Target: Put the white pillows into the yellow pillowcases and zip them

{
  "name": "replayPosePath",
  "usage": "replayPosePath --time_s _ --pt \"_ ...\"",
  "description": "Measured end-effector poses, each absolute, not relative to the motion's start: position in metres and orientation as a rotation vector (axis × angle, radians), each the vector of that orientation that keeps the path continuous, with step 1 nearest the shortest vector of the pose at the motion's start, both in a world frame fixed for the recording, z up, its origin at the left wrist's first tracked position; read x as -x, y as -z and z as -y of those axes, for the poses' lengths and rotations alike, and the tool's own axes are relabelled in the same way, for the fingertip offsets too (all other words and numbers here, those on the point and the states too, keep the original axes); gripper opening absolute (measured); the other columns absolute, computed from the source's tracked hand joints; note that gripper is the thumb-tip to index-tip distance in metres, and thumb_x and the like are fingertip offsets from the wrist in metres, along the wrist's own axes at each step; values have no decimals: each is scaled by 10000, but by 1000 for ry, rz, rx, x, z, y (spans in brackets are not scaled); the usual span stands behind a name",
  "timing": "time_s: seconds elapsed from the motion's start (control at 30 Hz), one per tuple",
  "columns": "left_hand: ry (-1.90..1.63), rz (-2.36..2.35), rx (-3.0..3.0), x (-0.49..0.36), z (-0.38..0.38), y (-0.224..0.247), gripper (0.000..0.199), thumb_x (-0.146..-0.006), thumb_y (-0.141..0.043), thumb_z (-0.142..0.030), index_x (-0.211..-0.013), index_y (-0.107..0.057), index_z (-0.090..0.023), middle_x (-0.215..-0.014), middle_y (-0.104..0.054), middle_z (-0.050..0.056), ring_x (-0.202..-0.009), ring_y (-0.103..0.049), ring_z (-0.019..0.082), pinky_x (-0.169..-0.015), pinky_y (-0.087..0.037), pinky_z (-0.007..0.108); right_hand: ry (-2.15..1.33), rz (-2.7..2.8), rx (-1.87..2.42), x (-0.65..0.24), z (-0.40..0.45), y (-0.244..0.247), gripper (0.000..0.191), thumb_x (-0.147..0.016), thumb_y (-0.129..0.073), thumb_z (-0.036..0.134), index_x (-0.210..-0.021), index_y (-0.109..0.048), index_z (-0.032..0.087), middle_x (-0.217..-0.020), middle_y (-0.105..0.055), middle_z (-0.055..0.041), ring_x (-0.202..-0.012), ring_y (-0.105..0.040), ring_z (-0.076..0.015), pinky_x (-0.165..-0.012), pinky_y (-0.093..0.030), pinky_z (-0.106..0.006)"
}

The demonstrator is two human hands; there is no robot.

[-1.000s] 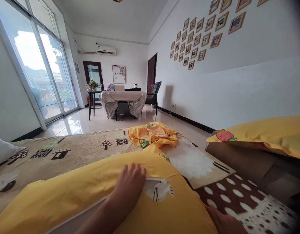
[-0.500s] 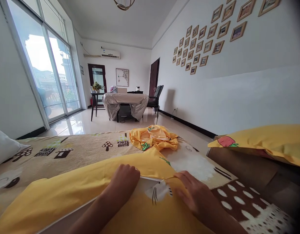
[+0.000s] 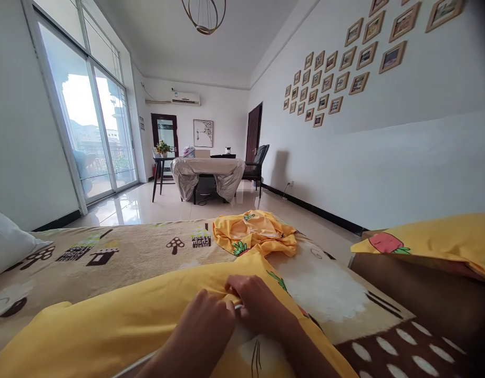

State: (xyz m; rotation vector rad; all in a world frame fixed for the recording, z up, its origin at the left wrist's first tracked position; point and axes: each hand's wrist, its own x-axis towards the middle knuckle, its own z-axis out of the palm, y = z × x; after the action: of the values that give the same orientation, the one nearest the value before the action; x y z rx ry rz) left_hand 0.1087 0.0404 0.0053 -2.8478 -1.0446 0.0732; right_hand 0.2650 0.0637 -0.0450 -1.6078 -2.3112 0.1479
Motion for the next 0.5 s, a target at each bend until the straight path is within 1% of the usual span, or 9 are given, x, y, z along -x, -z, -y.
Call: replayPosePath --time_s 0.1,0.17,0.3,0.4,0.47,0.5 --pt "-222 1086 2843 -111 -38 -6 311 -791 -405 15 -891 -647 -153 -864 -673 92 -805 -638 262 -767 -468 391 -79 2333 1698 -270 -52 37 316 -630 -470 29 -889 -562 185 -921 -654 -35 -829 -579 -177 -624 -271 -253" --pt "-214 1111 2855 -110 -38 -4 330 -809 -365 14 -899 -636 -151 -857 -671 91 -812 -634 255 -788 -460 395 -50 2339 1852 -271 -45 28 363 -624 -458 3 -923 -571 175 -947 -641 -58 -864 -578 -197 -633 -280 -263" --pt "-102 1142 2841 -108 -42 -1 332 -766 -370 41 -887 -603 -162 -871 -658 71 -808 -613 239 -770 -459 377 -44 2310 2068 -274 -38 17 424 -623 -467 -23 -989 -583 156 -1027 -617 -94 -926 -571 -227 -684 -323 -275" --pt "57 930 2802 -108 -40 4 224 -783 -442 -8 -839 -582 -174 -855 -642 48 -765 -594 218 -708 -445 338 -55 2305 2063 -276 -38 17 416 -624 -457 -19 -982 -593 145 -1019 -622 -99 -909 -576 -226 -693 -337 -279" --pt "202 657 2784 -110 -36 12 120 -831 -506 -91 -772 -558 -182 -781 -625 15 -683 -572 181 -620 -410 301 -83 2317 2051 -278 -37 17 386 -638 -436 -17 -947 -607 139 -980 -640 -101 -884 -583 -216 -683 -333 -277" --pt "266 524 2781 -111 -34 19 120 -848 -530 -127 -743 -544 -184 -748 -616 -1 -639 -555 158 -578 -389 290 -93 2327 2047 -279 -37 17 377 -644 -425 -18 -932 -614 136 -963 -648 -103 -879 -585 -213 -677 -328 -276"
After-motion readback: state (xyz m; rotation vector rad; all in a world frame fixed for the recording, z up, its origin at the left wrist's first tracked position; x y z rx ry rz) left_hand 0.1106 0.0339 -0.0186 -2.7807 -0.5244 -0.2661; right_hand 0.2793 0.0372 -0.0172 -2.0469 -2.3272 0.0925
